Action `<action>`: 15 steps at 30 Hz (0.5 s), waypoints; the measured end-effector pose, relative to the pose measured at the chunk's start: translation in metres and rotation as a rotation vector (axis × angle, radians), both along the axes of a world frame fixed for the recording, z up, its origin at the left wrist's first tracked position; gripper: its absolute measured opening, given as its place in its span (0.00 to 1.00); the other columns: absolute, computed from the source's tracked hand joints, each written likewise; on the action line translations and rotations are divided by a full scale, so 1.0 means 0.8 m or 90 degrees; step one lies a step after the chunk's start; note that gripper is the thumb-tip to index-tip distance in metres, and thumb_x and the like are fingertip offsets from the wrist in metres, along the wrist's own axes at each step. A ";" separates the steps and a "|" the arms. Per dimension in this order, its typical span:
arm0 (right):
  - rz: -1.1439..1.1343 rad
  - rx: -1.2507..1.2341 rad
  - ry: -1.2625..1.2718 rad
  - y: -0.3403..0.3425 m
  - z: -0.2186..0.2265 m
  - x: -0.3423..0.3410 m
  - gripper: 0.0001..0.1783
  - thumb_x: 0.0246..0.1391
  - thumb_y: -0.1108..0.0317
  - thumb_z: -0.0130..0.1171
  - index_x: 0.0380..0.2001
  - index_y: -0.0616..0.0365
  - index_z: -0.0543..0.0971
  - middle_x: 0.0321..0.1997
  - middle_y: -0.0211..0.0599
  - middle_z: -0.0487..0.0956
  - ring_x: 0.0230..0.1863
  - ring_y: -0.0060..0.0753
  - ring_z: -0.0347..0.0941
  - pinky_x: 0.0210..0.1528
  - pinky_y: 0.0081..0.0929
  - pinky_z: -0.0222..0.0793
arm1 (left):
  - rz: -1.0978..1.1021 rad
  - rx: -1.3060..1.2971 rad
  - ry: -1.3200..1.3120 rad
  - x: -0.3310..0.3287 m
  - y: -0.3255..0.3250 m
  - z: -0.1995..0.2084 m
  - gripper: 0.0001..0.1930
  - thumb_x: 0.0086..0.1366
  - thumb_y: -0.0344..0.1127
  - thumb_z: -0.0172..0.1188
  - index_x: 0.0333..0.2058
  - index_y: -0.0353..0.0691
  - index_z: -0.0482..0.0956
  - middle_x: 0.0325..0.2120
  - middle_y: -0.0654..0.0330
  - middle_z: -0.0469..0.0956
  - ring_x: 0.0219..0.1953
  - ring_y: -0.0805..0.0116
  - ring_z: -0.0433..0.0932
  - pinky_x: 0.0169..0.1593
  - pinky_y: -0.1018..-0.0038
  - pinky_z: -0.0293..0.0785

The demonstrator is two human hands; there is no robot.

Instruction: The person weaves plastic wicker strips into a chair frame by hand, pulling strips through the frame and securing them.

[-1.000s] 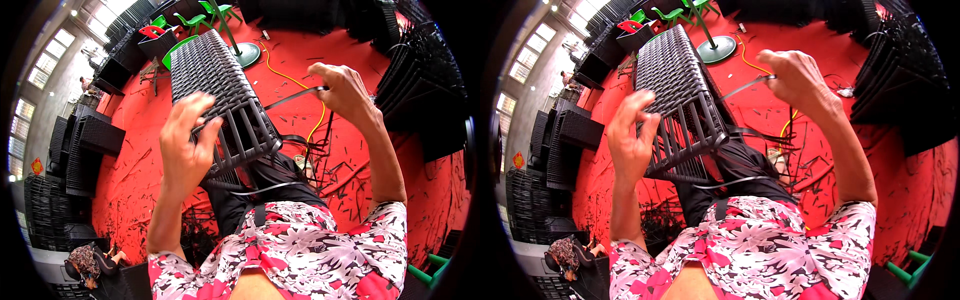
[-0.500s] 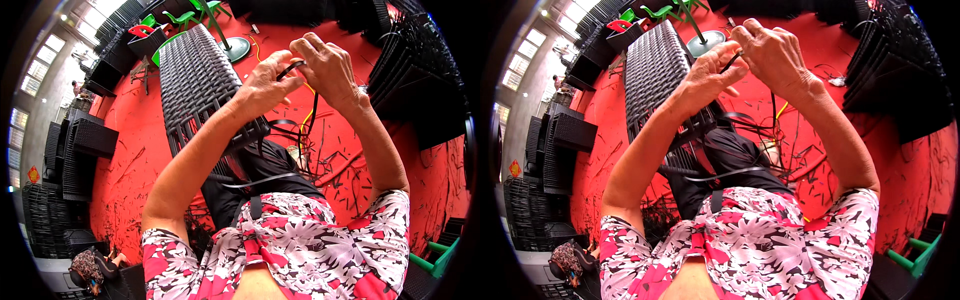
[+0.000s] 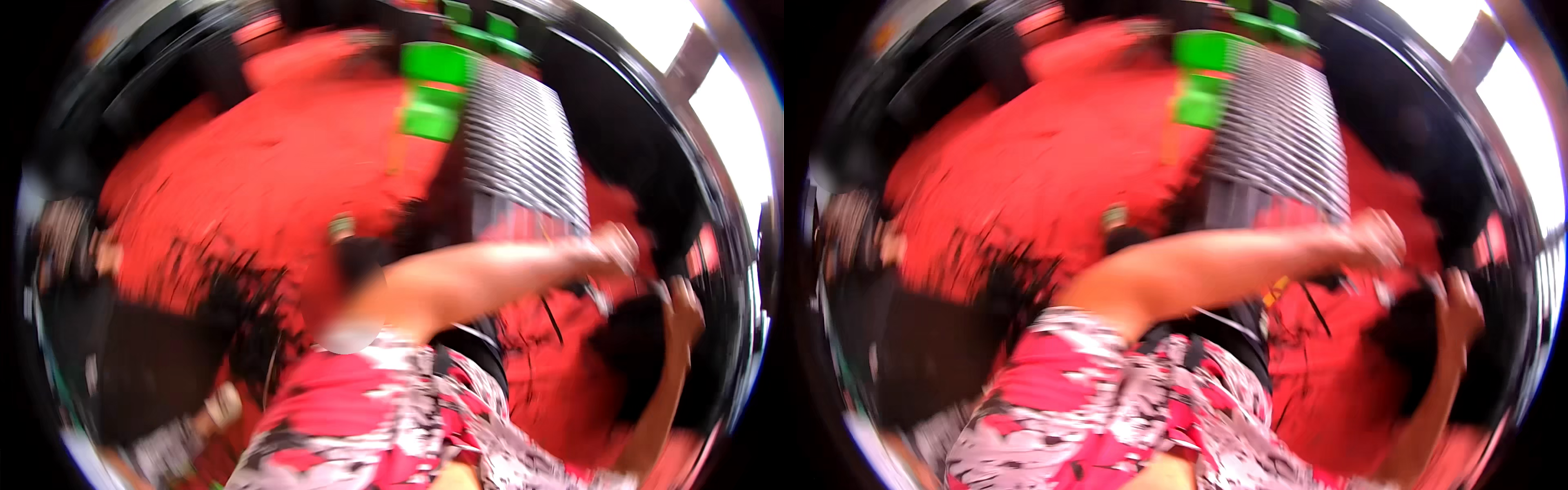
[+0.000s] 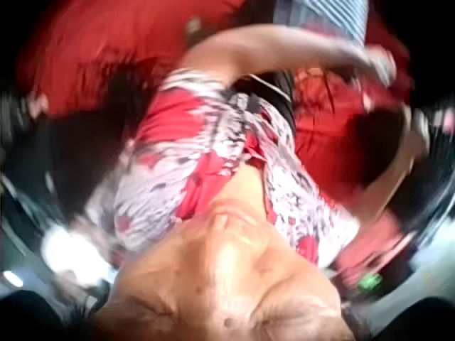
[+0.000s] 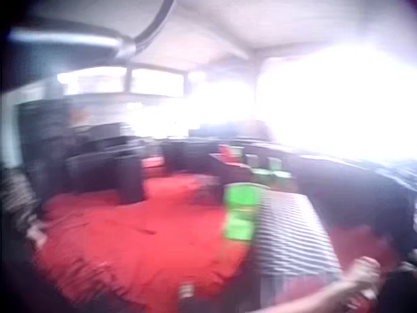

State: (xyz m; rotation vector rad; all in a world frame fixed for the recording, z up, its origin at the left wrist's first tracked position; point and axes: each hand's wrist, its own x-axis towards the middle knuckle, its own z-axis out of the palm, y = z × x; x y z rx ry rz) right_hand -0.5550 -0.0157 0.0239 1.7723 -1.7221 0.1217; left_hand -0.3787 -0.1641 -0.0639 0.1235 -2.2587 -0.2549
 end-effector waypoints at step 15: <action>0.679 0.258 -0.179 -0.090 -0.045 0.277 0.17 0.60 0.55 0.50 0.39 0.56 0.78 0.35 0.38 0.77 0.34 0.35 0.73 0.43 0.28 0.68 | 0.126 -0.168 -0.234 0.030 -0.036 0.023 0.08 0.49 0.40 0.58 0.22 0.46 0.82 0.20 0.66 0.79 0.22 0.65 0.76 0.23 0.66 0.69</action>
